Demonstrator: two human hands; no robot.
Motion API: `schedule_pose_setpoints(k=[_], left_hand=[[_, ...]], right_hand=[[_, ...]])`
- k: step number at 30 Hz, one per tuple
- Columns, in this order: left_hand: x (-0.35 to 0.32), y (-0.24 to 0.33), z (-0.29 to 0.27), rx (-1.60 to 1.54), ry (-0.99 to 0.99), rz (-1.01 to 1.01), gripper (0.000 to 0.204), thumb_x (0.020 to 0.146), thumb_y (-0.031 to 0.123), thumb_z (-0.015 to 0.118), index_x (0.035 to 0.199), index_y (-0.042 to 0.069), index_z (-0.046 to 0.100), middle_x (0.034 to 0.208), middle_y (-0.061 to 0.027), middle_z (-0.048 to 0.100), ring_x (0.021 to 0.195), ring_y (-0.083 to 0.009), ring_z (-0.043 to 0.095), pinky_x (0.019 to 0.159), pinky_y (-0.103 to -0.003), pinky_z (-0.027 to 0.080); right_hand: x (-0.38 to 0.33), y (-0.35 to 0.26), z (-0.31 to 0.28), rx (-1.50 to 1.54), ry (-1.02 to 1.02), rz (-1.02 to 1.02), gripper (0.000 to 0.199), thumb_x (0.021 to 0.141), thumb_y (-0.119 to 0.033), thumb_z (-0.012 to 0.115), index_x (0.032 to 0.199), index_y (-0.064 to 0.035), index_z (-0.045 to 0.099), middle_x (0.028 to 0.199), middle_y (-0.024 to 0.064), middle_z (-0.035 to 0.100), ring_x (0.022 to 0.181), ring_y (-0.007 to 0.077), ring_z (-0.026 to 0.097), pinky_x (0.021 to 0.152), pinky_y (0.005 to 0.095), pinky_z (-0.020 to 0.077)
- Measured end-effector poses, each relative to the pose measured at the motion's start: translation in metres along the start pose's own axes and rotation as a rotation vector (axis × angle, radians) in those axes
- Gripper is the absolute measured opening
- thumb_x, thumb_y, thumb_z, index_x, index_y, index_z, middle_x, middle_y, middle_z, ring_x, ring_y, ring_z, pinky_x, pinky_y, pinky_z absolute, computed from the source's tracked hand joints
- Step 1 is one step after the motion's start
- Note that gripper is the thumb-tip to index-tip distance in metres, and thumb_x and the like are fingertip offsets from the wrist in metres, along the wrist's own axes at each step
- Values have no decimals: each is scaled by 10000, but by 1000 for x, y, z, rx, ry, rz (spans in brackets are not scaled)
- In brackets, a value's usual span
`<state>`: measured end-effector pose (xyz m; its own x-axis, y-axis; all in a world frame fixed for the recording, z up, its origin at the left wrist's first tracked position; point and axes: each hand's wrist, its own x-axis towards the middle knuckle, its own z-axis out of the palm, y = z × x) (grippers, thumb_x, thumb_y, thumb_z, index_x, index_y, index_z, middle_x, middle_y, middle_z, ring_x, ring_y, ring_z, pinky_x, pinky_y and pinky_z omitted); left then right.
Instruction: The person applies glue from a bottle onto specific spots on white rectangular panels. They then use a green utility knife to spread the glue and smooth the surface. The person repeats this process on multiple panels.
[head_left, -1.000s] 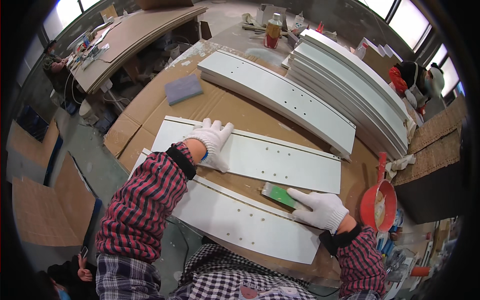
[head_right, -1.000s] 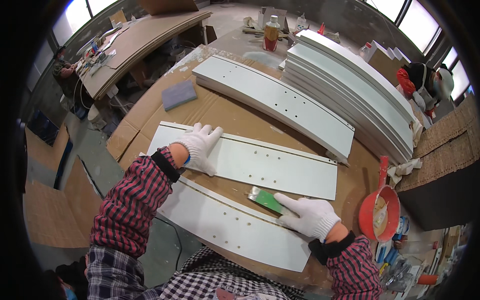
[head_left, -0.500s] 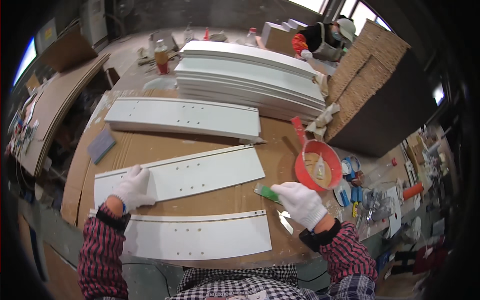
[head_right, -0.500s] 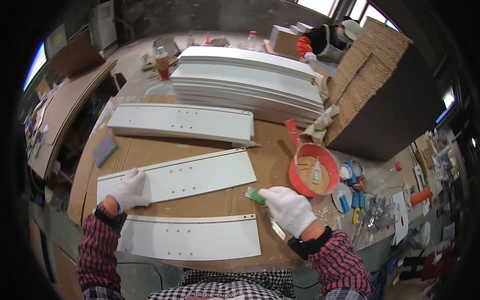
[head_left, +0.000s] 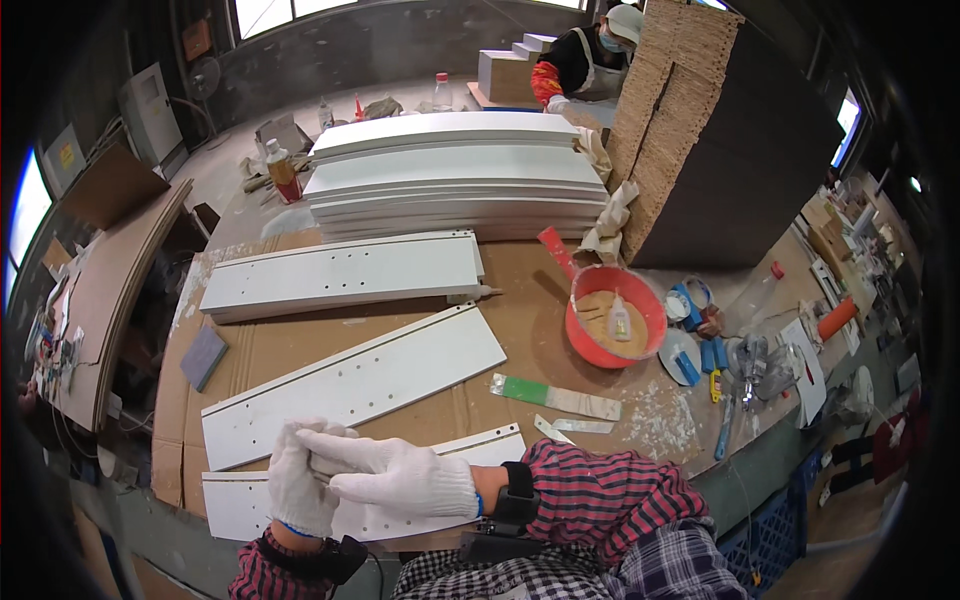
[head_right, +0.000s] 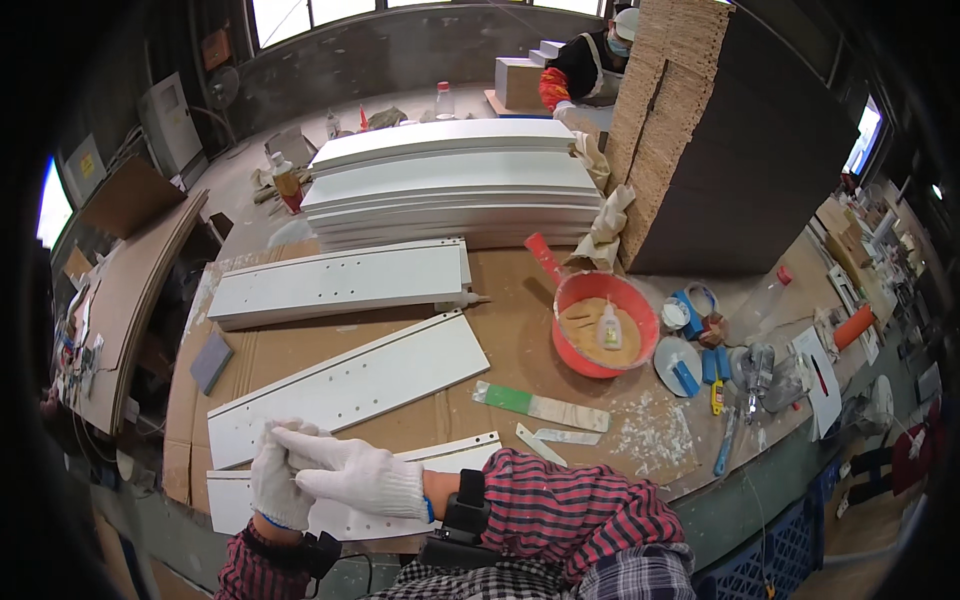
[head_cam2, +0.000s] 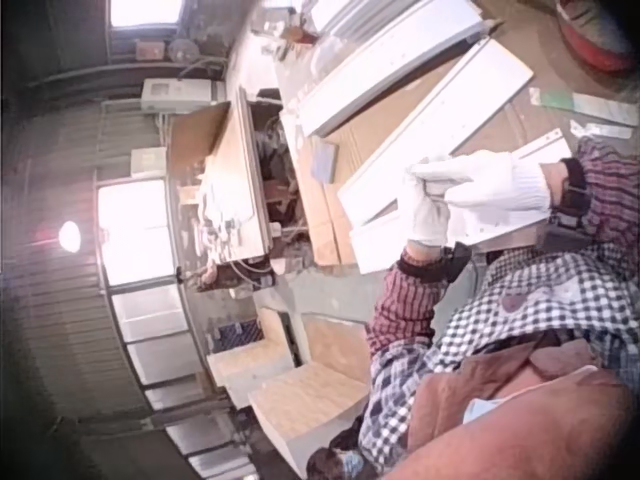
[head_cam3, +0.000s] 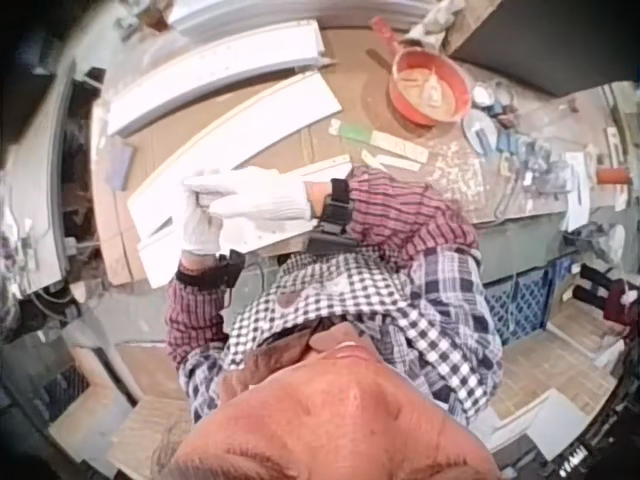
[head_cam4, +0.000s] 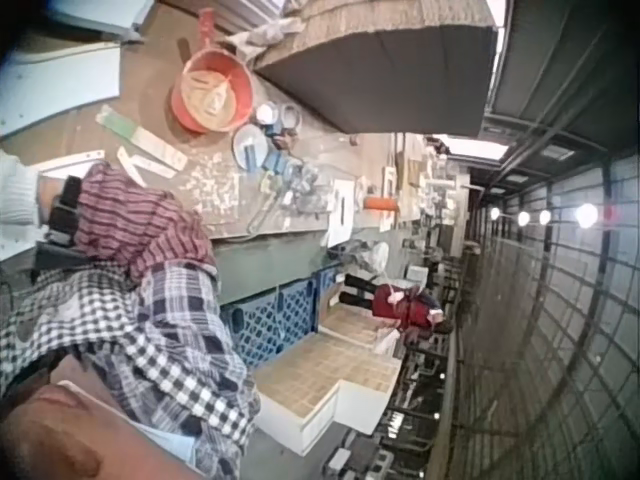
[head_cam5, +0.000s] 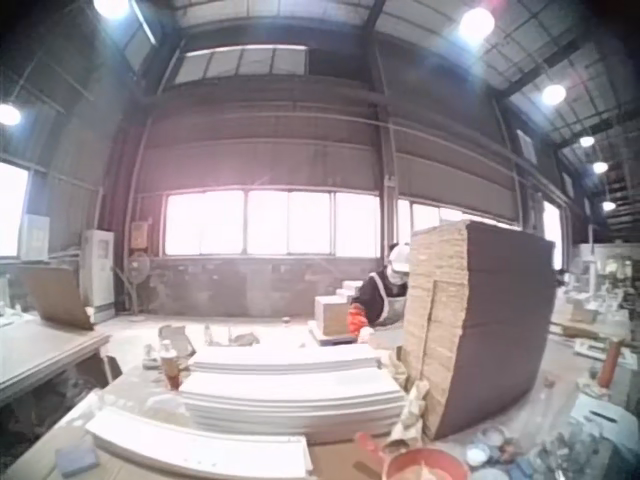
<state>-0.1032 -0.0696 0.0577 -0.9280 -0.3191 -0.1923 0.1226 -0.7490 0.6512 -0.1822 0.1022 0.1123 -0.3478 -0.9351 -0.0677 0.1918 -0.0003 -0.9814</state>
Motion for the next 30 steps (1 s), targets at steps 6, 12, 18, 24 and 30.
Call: schedule_pose_setpoints(k=[6, 12, 18, 24, 30], left_hand=[[15, 13, 32, 17, 225, 56, 321, 1011, 472, 520, 903, 172, 552, 605, 90, 398, 536, -63, 415, 466, -224, 379], [13, 136, -30, 459, 365, 353, 231, 1040, 296, 504, 895, 133, 578, 572, 84, 298, 495, -39, 336, 552, -262, 417], [54, 126, -115, 1560, 408, 235, 195, 874, 169, 672, 988, 10, 659, 885, -65, 678, 808, -144, 626, 759, -313, 516], [66, 118, -112, 1705, 298, -336, 456, 735, 308, 767, 973, -62, 647, 851, -166, 669, 789, -261, 666, 701, -378, 539], [72, 110, -118, 1686, 289, -368, 421, 753, 282, 761, 975, -49, 625, 835, -127, 637, 778, -231, 636, 687, -360, 527]], right_hand=[[-43, -1, -35, -302, -54, -165, 510, 998, -248, 532, 1486, -137, 436, 1343, 132, 594, 1091, 202, 645, 932, 296, 496], [-137, -16, -181, -1045, 743, -76, 132, 848, -111, 714, 937, -16, 735, 813, 84, 682, 738, 198, 650, 682, 320, 508], [-168, 5, -274, -1630, 724, 466, 177, 783, -241, 668, 830, -94, 754, 834, 164, 689, 809, 362, 665, 714, 468, 531], [-161, 35, -296, -1662, 617, 554, 162, 736, -174, 698, 840, -70, 766, 776, 213, 672, 767, 391, 673, 701, 480, 533], [-173, 33, -301, -1617, 652, 559, 141, 755, -113, 689, 857, -41, 756, 794, 217, 671, 781, 406, 665, 708, 468, 526]])
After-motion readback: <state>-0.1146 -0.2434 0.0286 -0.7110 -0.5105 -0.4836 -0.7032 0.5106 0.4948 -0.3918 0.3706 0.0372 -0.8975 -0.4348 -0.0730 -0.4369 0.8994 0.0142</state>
